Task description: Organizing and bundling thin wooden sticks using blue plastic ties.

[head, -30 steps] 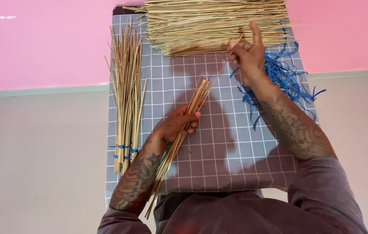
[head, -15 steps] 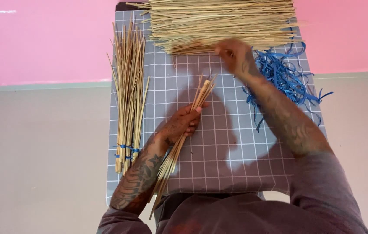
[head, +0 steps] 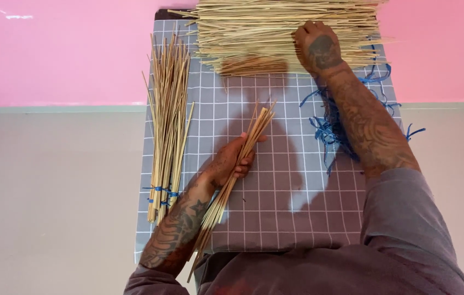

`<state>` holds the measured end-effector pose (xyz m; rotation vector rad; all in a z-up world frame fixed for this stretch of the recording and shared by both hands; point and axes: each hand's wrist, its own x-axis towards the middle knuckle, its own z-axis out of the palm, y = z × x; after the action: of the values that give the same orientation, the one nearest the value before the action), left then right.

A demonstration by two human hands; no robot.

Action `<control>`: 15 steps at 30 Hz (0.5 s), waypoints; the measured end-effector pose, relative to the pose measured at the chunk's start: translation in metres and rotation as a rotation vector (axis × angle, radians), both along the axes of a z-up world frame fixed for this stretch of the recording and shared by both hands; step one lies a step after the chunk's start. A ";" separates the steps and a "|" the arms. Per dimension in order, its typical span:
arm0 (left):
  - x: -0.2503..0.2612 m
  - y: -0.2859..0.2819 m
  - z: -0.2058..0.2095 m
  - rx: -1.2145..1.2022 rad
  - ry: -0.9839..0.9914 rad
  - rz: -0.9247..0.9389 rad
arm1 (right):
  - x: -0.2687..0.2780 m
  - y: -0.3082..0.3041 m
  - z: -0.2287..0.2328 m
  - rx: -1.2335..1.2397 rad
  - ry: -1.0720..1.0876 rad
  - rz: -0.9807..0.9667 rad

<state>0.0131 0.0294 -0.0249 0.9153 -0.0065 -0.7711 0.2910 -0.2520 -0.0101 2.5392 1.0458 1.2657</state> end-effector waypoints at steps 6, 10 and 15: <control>-0.001 0.001 0.007 0.026 0.035 0.005 | -0.035 0.005 0.050 0.225 0.064 0.184; 0.000 0.001 0.004 0.003 0.015 0.020 | -0.103 0.027 0.112 0.441 0.080 0.384; -0.001 0.001 0.007 0.021 -0.020 0.036 | -0.166 0.028 0.125 0.769 0.367 0.483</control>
<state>0.0124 0.0304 -0.0177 0.9404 -0.0001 -0.7296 0.1255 -0.2236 0.1152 3.3185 1.5617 1.5930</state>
